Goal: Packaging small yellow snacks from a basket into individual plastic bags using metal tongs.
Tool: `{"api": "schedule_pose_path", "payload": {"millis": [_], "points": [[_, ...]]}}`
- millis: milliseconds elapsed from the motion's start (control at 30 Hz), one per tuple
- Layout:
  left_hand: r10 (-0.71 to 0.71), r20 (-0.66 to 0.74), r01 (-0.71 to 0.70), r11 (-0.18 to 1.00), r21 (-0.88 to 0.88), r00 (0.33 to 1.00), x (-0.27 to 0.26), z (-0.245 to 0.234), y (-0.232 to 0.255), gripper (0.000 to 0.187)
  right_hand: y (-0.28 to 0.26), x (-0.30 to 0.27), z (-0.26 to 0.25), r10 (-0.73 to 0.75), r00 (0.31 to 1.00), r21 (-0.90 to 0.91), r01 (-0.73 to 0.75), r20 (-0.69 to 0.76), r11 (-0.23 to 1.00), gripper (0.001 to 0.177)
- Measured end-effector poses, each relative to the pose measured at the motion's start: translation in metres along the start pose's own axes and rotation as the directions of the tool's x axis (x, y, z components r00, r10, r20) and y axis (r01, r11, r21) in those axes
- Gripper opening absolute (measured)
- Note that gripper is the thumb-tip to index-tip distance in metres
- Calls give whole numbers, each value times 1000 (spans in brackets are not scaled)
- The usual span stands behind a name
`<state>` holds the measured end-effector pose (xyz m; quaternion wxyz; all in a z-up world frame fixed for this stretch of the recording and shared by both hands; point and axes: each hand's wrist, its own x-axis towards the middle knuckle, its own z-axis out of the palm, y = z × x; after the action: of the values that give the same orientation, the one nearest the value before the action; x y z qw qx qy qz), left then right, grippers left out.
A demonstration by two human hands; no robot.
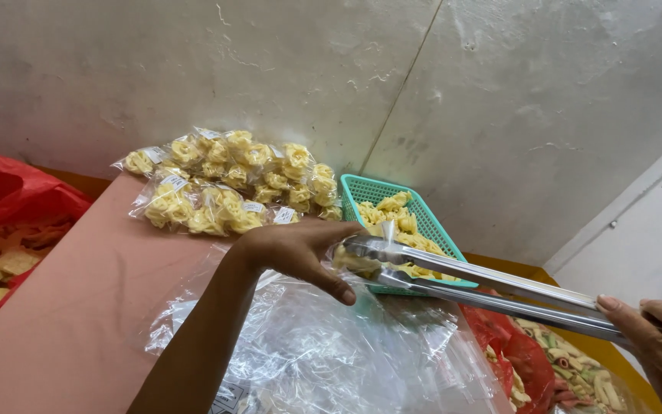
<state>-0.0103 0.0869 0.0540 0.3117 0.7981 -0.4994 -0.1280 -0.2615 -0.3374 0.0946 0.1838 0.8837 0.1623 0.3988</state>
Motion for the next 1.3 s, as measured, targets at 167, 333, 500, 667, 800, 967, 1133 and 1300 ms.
{"api": "schedule_pose_path", "payload": {"millis": [167, 333, 500, 667, 800, 967, 1133, 1300], "points": [[197, -57, -205, 938, -280, 979, 3, 3, -10, 94, -3, 27, -19, -139, 987, -196, 154, 85, 969, 56], [295, -114, -316, 891, -326, 949, -5, -5, -7, 84, -2, 39, -15, -140, 985, -190, 157, 100, 969, 64], [140, -136, -153, 984, -89, 981, -6, -3, -4, 83, -12, 29, -18, -102, 991, -209, 118, 86, 971, 57], [160, -120, -195, 892, -407, 980, -9, -9, -28, 64, 67, -25, 36, 52, 993, 28, -56, 107, 998, 67], [169, -153, -215, 902, -374, 974, -19, -16, -28, 51, 101, -51, 64, 72, 989, 69, -82, 130, 994, 80], [231, -112, -257, 869, -424, 966, -18, -14, -30, 51, 81, -38, 60, 50, 990, 125, -66, 130, 990, 72], [200, -88, -218, 858, -465, 976, -17, -13, -25, 52, 123, -66, 90, 17, 993, 126, -31, 118, 992, 80], [308, -234, -380, 834, -401, 922, -12, -5, -26, 66, 135, -99, 105, 261, 946, 337, -314, 194, 887, 86]]}}
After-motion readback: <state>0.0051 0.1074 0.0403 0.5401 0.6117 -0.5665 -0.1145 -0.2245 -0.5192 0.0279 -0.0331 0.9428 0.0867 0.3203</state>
